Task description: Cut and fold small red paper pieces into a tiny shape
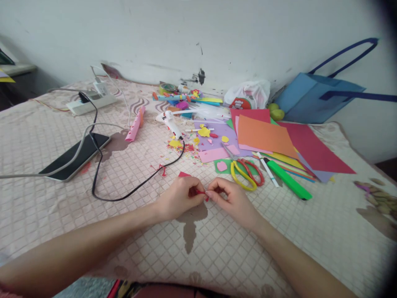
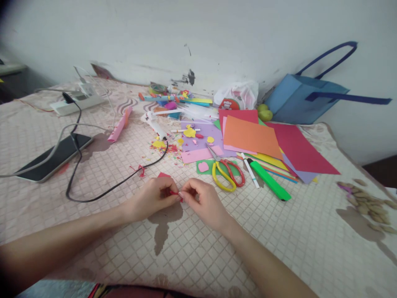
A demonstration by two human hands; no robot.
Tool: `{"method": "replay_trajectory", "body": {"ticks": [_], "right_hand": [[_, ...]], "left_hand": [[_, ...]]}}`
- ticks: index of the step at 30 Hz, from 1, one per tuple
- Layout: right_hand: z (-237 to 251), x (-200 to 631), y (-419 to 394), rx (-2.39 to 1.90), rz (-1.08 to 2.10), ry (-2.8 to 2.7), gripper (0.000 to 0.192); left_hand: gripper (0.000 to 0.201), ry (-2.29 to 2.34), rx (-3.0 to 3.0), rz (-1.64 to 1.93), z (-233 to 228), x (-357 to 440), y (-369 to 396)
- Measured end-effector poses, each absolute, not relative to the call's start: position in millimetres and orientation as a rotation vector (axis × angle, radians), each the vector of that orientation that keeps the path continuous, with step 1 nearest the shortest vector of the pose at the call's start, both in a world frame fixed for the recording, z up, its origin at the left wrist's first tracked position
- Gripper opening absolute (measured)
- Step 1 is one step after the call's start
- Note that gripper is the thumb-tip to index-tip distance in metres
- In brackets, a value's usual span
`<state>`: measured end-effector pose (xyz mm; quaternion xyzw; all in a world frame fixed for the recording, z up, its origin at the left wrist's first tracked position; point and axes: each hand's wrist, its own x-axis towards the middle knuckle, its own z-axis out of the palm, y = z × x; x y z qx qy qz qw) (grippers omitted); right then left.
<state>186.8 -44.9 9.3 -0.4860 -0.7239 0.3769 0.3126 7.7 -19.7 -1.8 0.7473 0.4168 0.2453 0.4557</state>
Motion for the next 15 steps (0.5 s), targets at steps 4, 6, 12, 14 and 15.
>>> {"method": "replay_trajectory", "body": {"ticks": [4,6,12,14,15], "right_hand": [[9.0,187.3,-44.8,-1.284,0.985,-1.862,0.011],[8.2,187.6,-44.5,-1.297,0.992,-1.805,0.011],[6.3,187.3,-44.8,-1.283,1.023,-1.713,0.014],[6.6,186.8,-45.0,-1.287,1.044,-1.691,0.015],[6.9,186.5,-45.1,-1.288,1.056,-1.681,0.015]], "left_hand": [[0.017,0.979,1.733,0.592,-1.3,7.1,-16.6],[0.02,0.947,1.65,0.583,0.4,6.8,-14.4],[0.026,0.933,1.399,0.549,3.8,6.1,-10.4],[0.026,0.912,1.347,0.551,4.0,5.9,-10.3],[0.026,0.9,1.331,0.554,4.2,5.9,-10.5]]}}
